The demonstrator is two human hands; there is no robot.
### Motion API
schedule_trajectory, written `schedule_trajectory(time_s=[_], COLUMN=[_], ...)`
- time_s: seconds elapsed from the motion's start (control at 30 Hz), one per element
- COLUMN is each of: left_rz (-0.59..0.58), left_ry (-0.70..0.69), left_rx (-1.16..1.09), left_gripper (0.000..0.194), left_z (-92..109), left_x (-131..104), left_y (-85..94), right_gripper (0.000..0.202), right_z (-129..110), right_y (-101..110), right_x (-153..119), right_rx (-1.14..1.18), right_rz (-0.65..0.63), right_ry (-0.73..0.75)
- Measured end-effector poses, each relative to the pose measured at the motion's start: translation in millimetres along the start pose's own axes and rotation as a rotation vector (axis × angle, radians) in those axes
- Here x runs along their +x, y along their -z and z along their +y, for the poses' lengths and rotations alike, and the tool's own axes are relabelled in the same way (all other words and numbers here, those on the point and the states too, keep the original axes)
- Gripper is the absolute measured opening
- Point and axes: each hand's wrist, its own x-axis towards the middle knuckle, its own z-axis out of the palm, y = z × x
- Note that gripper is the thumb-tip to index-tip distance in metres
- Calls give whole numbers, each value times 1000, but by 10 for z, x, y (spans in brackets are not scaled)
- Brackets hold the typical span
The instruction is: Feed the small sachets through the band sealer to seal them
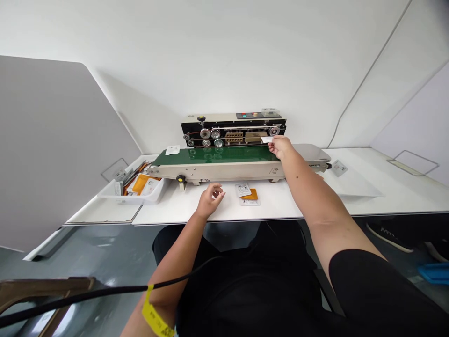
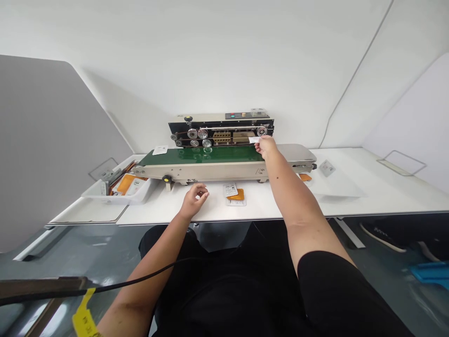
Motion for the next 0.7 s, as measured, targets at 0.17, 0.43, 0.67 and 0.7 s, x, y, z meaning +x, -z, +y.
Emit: schedule_trajectory(time_s=[0.17,0.43,0.67,0.7], left_rz=[-14,-81,-95,-106], left_ry=[-14,-11,-37,-36], left_rx=[5,-10,27,35], left_gripper=[27,29,26,25], left_z=[2,-58,-49,-49], left_x=[4,14,15,17], left_y=[1,-53,-53,-50], right_gripper=[37,35,60,58], right_z=[120,1190,1698,1716], right_y=[20,13,-106,-121], right_x=[-381,-1712,-1734,-1703], right_rx=[-302,-912,-1259,-1263], right_rz=[260,-378,-342,-365], right_ry=[475,973,723,716])
